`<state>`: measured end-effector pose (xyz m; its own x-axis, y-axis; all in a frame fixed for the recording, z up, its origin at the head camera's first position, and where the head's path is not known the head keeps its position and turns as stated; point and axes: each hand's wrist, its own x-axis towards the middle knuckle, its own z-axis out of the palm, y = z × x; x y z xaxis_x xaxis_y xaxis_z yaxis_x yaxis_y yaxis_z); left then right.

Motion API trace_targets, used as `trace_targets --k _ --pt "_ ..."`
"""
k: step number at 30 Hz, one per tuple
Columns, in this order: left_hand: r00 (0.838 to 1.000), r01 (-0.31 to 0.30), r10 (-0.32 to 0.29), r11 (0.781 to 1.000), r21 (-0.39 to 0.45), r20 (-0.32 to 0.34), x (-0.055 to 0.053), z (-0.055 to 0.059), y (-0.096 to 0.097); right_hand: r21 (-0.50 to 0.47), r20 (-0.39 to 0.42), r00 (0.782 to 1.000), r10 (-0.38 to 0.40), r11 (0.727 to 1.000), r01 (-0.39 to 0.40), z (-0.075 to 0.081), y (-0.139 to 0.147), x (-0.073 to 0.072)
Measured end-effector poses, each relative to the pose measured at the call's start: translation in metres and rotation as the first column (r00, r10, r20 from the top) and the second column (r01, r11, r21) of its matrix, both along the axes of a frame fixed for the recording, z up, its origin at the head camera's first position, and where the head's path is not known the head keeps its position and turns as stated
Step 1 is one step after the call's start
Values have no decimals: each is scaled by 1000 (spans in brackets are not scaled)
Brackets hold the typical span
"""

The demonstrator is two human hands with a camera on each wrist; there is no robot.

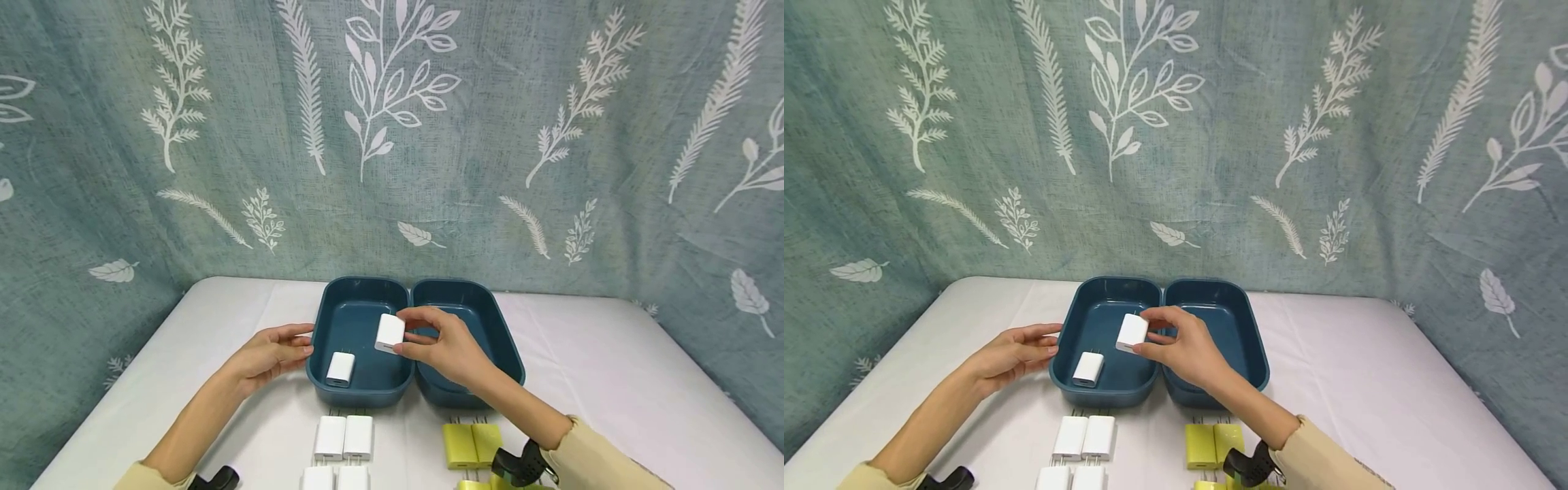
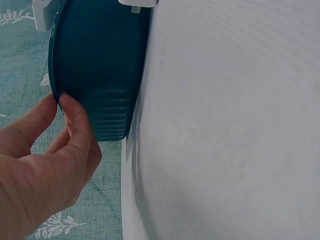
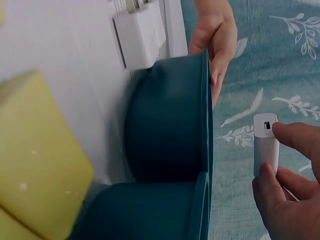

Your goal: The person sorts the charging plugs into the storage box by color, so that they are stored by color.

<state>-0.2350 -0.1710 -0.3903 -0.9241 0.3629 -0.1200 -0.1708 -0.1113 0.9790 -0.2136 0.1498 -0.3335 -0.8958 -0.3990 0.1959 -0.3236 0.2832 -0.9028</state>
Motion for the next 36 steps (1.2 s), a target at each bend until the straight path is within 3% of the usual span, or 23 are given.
trace_targets --k 7,19,25,36 --pt "1000 3 -3 1000 -12 0 -2 -2 0 28 11 1000 -21 999 21 -2 -12 -22" --pt "1000 0 0 1000 -1 0 0 -1 2 166 -63 997 -54 984 64 -16 -38 -55" --pt "1000 10 -10 1000 7 -1 0 -2 2 228 -44 997 -66 971 74 -22 -52 -61" --pt "1000 7 -7 1000 0 7 -1 -1 0 237 10 994 -110 966 104 -26 -69 -69"
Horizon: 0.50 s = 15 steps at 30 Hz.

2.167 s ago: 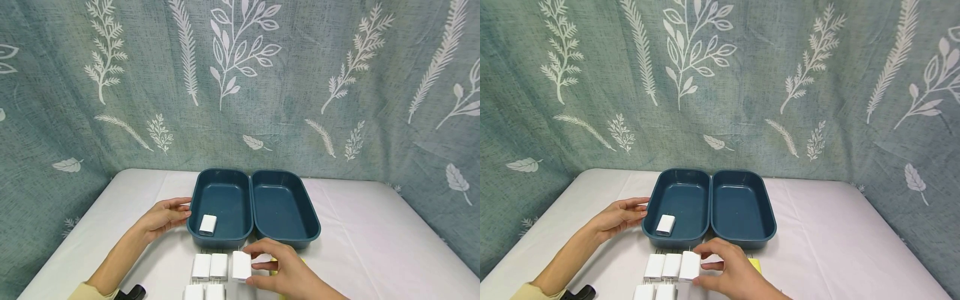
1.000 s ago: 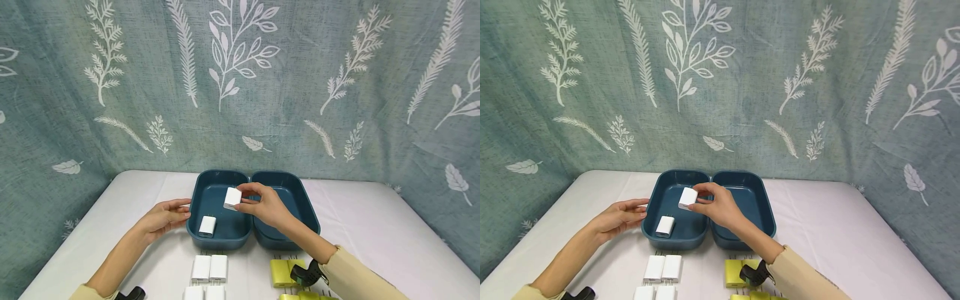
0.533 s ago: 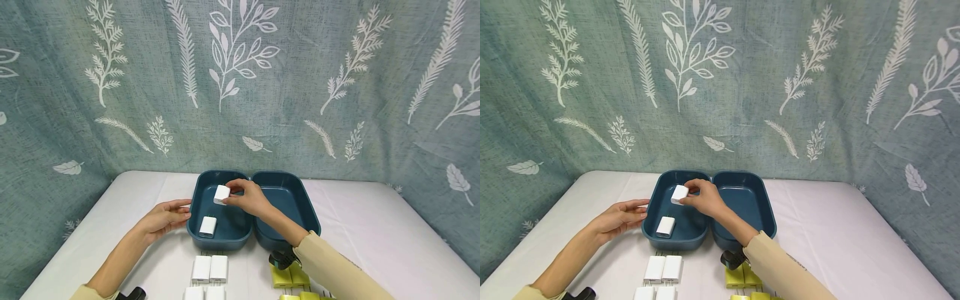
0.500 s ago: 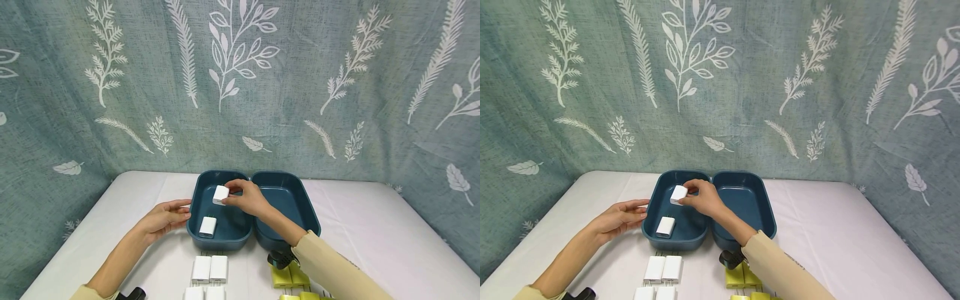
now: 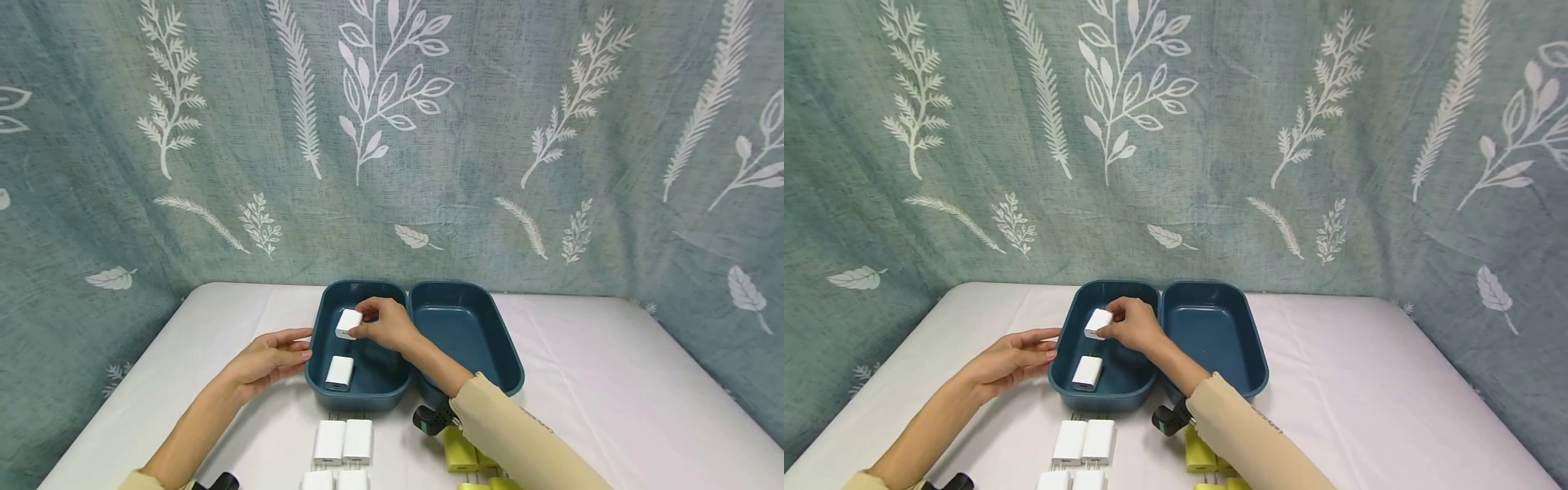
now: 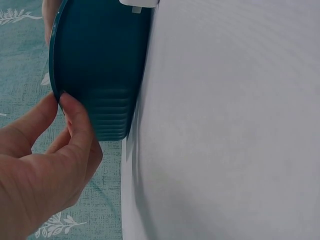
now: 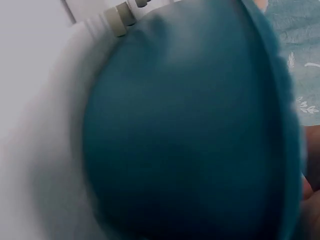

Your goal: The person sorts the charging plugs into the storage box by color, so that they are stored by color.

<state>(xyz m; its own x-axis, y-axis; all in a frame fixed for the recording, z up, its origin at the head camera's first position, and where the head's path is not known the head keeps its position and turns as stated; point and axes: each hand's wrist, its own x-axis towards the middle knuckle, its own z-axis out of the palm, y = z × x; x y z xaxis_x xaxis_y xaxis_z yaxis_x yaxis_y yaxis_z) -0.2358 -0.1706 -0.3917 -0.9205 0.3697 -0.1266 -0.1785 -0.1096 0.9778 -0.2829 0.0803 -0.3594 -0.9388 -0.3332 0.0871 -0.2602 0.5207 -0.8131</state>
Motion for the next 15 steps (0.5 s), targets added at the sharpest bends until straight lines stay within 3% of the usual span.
trace_targets --k 8,15 --pt "1000 3 -3 1000 -8 -3 0 1 0 66 29 999 -29 997 27 -6 -8 -8" --pt "1000 8 -8 1000 -6 -3 1 2 0 107 34 999 2 994 -6 -9 -14 -9"
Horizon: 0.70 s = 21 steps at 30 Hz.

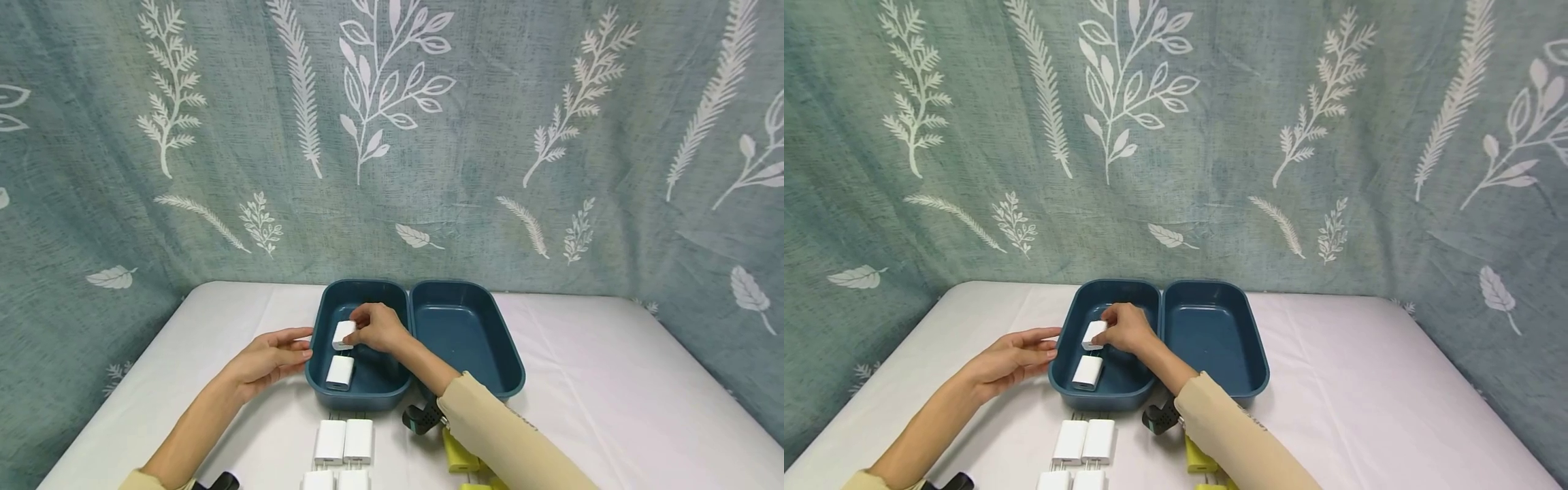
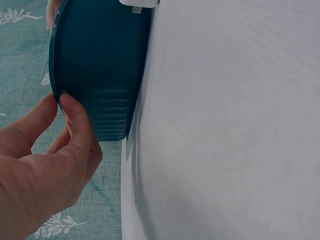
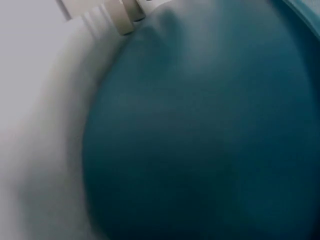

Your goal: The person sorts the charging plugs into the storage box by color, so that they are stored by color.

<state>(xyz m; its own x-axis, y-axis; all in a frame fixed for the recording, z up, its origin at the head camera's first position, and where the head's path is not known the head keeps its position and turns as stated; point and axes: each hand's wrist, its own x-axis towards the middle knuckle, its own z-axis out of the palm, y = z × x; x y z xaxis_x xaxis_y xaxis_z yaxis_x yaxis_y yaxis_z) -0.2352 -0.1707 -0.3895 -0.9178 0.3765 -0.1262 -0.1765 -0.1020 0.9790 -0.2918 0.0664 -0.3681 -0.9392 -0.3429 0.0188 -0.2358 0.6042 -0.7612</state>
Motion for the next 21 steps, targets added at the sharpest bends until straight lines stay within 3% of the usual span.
trace_targets --k 21 --pt "1000 6 -6 1000 -4 -19 0 0 -1 -186 21 999 43 982 -38 21 16 15"
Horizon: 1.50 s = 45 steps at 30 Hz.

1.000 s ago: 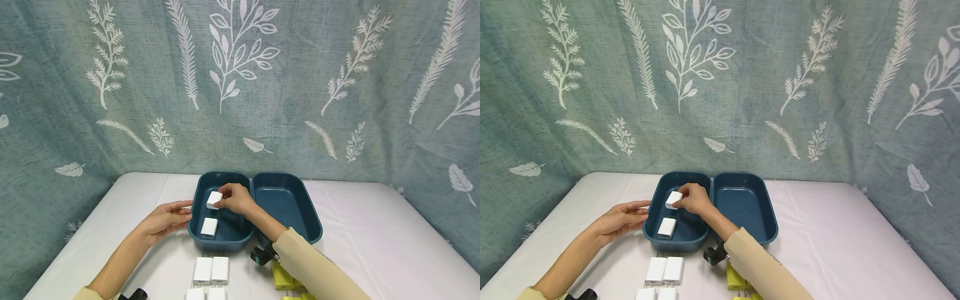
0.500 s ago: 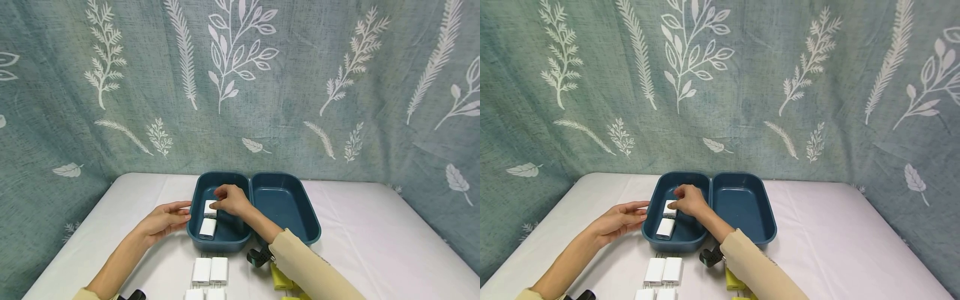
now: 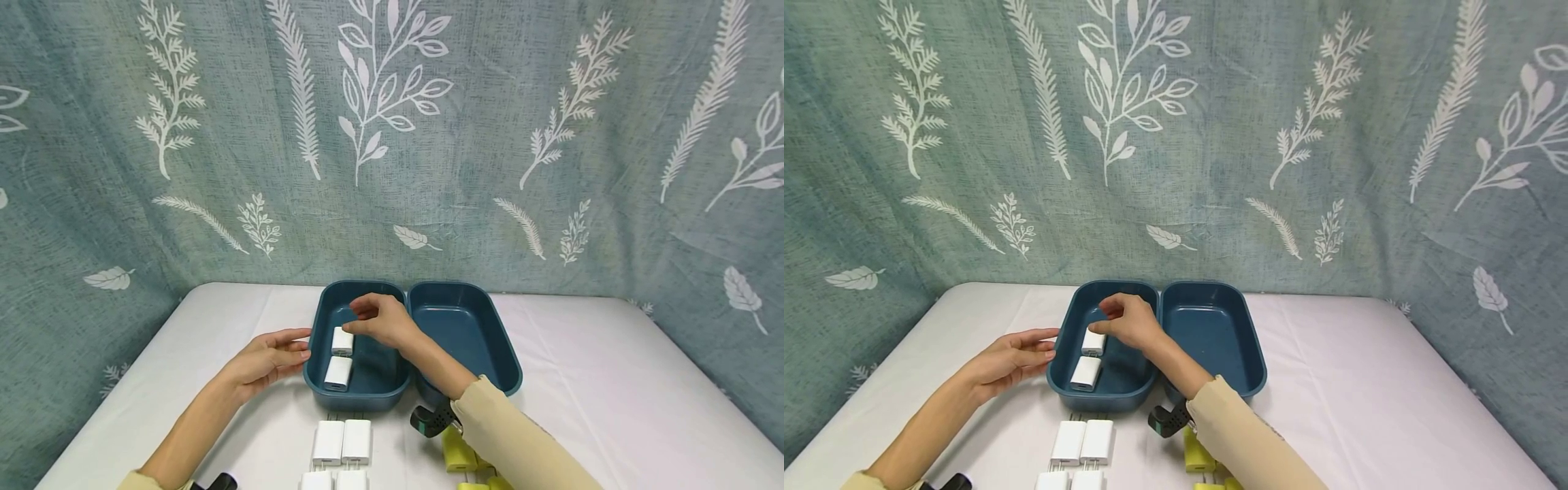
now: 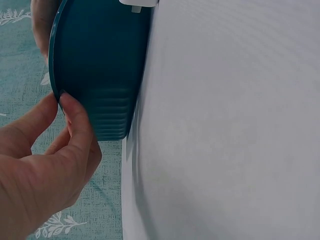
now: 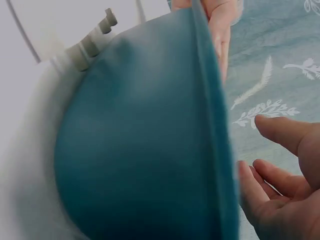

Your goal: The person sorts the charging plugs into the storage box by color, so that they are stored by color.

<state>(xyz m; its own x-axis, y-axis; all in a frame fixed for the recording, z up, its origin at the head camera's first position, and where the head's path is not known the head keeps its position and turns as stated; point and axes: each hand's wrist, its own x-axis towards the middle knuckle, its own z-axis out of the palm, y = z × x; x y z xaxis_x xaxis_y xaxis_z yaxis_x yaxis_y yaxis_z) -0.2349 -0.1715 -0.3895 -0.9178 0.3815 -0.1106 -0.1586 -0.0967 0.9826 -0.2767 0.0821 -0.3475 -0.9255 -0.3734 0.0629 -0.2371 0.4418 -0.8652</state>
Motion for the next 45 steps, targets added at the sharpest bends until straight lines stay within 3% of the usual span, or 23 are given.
trace_targets --k 11,21,26,33,37,45 --pt "1000 1 -1 1000 -9 -4 0 0 0 -32 8 999 47 998 -47 10 10 21" --pt "1000 2 -2 1000 -2 -4 0 -1 1 -63 61 983 172 984 -168 12 21 58" --pt "1000 12 -12 1000 4 -4 0 0 1 -105 99 962 255 964 -245 15 27 80" --pt "1000 -2 2 1000 -1 -4 0 0 1 -239 188 907 378 913 -331 9 36 105" --pt "1000 -10 10 1000 -3 0 0 0 2 -200 193 896 400 910 -364 6 42 115" --pt "1000 -19 19 1000 -7 3 1 -1 1 -67 123 915 384 923 -379 -8 50 125"
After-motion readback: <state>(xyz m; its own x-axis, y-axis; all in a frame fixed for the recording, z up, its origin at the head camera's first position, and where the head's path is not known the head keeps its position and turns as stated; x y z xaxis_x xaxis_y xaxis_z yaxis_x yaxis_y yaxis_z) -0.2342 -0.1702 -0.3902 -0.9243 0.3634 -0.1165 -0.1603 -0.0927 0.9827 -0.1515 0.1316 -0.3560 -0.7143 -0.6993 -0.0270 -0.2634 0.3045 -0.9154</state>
